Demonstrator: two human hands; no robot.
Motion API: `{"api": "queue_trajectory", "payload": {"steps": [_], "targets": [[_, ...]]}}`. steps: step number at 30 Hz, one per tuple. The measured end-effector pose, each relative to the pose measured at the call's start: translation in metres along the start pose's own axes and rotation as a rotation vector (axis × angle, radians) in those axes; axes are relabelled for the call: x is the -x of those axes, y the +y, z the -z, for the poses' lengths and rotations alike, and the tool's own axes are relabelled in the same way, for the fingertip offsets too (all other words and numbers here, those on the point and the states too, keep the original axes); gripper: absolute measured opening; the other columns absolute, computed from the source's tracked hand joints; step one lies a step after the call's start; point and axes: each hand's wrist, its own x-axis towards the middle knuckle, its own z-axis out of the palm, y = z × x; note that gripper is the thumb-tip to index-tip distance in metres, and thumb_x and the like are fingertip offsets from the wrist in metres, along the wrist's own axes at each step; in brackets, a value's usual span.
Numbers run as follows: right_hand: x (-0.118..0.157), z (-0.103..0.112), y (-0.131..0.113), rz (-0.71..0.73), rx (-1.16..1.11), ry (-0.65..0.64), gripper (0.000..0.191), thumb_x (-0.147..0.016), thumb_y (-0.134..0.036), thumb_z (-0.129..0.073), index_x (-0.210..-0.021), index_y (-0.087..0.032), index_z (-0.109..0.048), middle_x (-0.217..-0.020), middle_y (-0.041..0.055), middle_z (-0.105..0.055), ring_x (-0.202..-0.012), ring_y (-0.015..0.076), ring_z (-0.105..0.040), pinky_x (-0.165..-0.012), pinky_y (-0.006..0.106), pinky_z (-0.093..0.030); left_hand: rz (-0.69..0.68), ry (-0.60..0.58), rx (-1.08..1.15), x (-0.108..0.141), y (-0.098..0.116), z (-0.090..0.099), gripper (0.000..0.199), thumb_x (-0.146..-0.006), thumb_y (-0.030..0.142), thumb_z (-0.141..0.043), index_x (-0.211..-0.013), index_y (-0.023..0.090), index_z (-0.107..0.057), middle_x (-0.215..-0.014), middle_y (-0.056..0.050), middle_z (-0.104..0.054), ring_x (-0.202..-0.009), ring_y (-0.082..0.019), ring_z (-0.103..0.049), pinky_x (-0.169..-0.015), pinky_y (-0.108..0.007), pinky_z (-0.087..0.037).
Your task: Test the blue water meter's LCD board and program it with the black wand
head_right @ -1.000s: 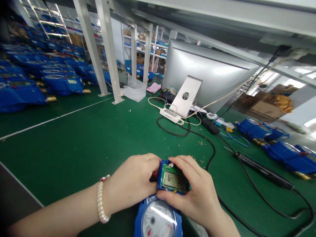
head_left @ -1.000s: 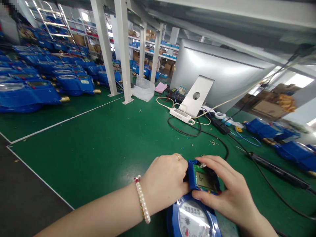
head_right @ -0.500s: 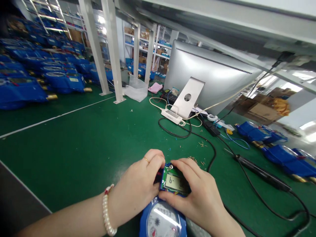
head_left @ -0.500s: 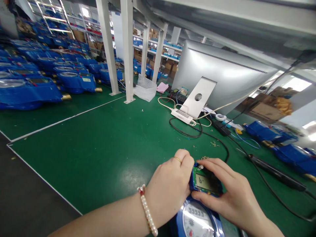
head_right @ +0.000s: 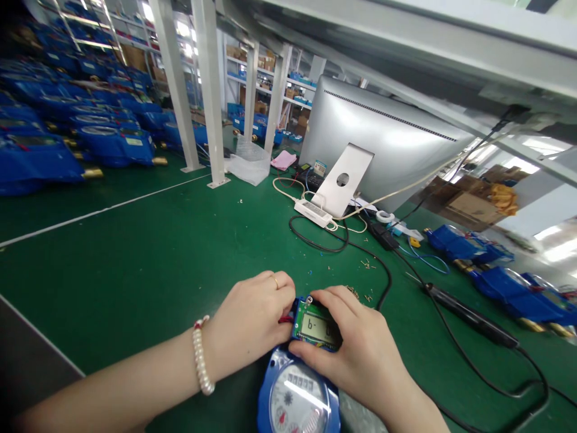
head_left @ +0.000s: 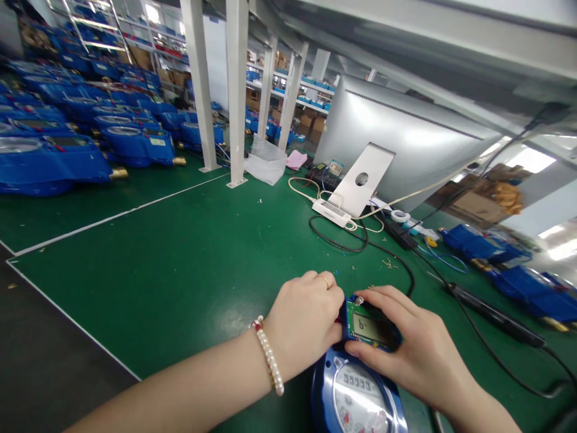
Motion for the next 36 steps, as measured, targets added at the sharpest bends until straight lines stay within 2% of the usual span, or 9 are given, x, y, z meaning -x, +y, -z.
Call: {"api": "queue_trajectory", "payload": {"steps": [6, 12, 18, 24, 31, 36], "targets": [[-0.002, 0.0, -0.001, -0.027, 0.003, -0.023, 0.042, -0.073, -0.042, -0.07, -0.105, -0.018, -0.058, -0.095, 0.0079, -0.065, -0.082, 0.0198, -0.067, -0.067, 0.031, -0.059, -0.061, -0.079, 0.121, -0.008, -0.012, -0.002, 0.005, -0.076, 0.019, -0.059, -0.072, 0.016, -0.06, -0.089, -0.002, -0.059, -0.075, -0.018, -0.059, -0.067, -0.03, -0.048], [-0.003, 0.0, -0.002, -0.065, -0.012, -0.065, 0.042, -0.071, -0.043, -0.071, -0.104, -0.019, -0.06, -0.095, 0.0073, -0.066, -0.082, 0.0194, -0.067, -0.067, 0.029, -0.058, -0.086, -0.146, 0.26, -0.014, -0.018, 0.005, 0.013, -0.071, 0.022, -0.066, -0.062, 0.017, -0.058, -0.085, -0.001, -0.056, -0.071, -0.014, -0.056, -0.062, -0.025, -0.043], [-0.001, 0.002, 0.0, -0.052, -0.017, -0.074, 0.043, -0.071, -0.044, -0.071, -0.104, -0.019, -0.058, -0.097, 0.0079, -0.066, -0.083, 0.0196, -0.067, -0.067, 0.029, -0.058, -0.105, -0.215, 0.424, -0.017, -0.027, 0.014, 0.019, -0.065, 0.02, -0.074, -0.059, 0.016, -0.057, -0.087, 0.001, -0.062, -0.078, -0.012, -0.059, -0.066, -0.02, -0.043], [0.005, 0.002, 0.003, -0.075, -0.021, -0.091, 0.046, -0.072, -0.044, -0.071, -0.107, -0.019, -0.056, -0.099, 0.0082, -0.065, -0.088, 0.0205, -0.066, -0.072, 0.031, -0.058, -0.053, -0.246, 0.543, -0.017, -0.034, 0.02, 0.017, -0.07, 0.023, -0.076, -0.066, 0.016, -0.061, -0.103, -0.003, -0.068, -0.091, -0.016, -0.063, -0.083, -0.027, -0.046], [0.012, 0.0, 0.001, -0.145, -0.081, -0.105, 0.044, -0.074, -0.043, -0.069, -0.109, -0.02, -0.055, -0.104, 0.008, -0.064, -0.093, 0.0214, -0.065, -0.077, 0.034, -0.057, -0.017, -0.24, 0.597, -0.016, -0.03, 0.018, 0.017, -0.073, 0.021, -0.074, -0.065, 0.016, -0.06, -0.105, -0.003, -0.069, -0.094, -0.017, -0.064, -0.086, -0.03, -0.046], [0.023, -0.002, 0.001, -0.327, -0.227, -0.149, 0.047, -0.077, -0.047, -0.065, -0.114, -0.022, -0.053, -0.112, 0.0081, -0.062, -0.102, 0.0231, -0.062, -0.084, 0.037, -0.054, -0.044, -0.244, 0.608, -0.016, -0.031, 0.014, 0.016, -0.074, 0.022, -0.073, -0.066, 0.017, -0.06, -0.108, -0.003, -0.069, -0.097, -0.017, -0.063, -0.087, -0.029, -0.044]]}}
